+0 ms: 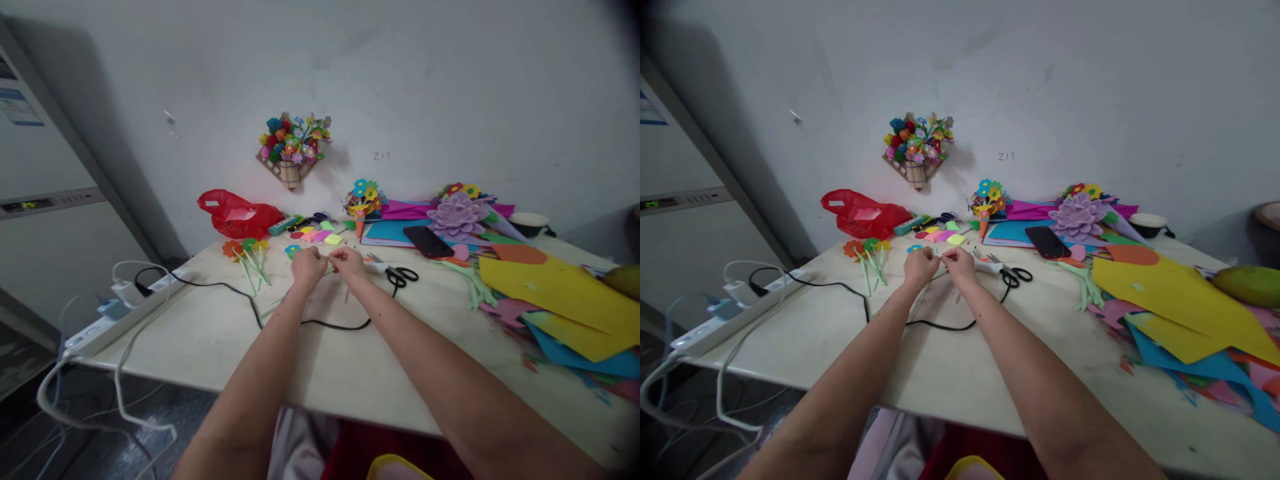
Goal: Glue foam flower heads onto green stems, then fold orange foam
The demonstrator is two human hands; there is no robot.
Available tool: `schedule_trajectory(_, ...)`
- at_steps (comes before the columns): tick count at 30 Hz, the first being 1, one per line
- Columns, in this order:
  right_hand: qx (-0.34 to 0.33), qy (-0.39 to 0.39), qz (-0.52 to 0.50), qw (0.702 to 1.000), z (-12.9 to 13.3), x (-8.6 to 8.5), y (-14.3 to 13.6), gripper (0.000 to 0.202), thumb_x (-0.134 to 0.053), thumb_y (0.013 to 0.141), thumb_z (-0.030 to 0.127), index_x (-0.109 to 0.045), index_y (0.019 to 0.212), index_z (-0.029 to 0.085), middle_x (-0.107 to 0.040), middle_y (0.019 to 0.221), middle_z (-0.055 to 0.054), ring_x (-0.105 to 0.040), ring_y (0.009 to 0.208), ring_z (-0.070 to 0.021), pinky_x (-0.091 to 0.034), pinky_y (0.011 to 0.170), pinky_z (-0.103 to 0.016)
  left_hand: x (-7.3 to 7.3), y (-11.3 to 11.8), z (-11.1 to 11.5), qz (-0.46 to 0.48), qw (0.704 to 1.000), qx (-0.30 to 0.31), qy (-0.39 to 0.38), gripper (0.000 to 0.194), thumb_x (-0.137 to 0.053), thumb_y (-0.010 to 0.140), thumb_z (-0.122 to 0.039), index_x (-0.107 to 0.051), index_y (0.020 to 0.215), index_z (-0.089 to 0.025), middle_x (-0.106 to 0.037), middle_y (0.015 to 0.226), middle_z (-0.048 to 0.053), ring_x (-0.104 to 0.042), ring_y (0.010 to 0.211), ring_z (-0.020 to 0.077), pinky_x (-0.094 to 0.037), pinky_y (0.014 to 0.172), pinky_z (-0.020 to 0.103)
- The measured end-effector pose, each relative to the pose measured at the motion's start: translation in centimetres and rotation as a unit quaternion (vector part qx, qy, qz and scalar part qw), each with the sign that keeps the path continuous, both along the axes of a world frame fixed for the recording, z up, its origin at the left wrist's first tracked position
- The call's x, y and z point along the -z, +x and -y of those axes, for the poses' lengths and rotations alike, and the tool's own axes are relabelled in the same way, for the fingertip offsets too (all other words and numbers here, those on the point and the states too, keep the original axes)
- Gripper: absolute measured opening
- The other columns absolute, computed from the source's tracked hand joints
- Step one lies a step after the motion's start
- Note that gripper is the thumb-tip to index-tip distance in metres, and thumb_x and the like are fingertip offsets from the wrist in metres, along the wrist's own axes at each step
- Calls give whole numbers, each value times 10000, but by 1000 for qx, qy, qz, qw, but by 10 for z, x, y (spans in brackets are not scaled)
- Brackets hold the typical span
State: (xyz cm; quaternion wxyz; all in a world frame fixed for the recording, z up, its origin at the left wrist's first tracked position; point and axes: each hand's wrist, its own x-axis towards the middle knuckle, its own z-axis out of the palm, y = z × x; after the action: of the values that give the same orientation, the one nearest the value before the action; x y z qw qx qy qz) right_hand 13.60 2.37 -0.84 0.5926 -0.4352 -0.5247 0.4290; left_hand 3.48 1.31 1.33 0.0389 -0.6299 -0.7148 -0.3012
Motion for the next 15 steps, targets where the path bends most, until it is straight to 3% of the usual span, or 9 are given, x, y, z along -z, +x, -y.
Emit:
schedule_trajectory(6,-7,24,-15,1000,-1,0,5,181,-447,609,210,-562,743,172,-494,617,35,-438,527,-93,-389,474,-214,7,4,3,111,993,-44,-7,223,-465,736,-364,-629,732,-212,-662,765,59,-598,808,220,-403,621,275)
schedule_trajectory(10,-7,17,10,1000,7,-6,8,276,-362,600,182,-592,753,172,-418,519,42,-406,500,-106,-362,480,-223,15,-17,3,177,981,-83,5,283,-434,761,-411,-634,739,-212,-674,781,61,-606,802,210,-412,633,268)
schedule_trajectory(15,-14,23,32,999,13,-9,7,321,-330,609,162,-601,781,165,-427,525,35,-415,492,-105,-340,474,-222,26,-51,-4,238,963,-126,17,318,-420,775,-398,-649,786,-177,-681,778,94,-618,764,206,-420,611,268)
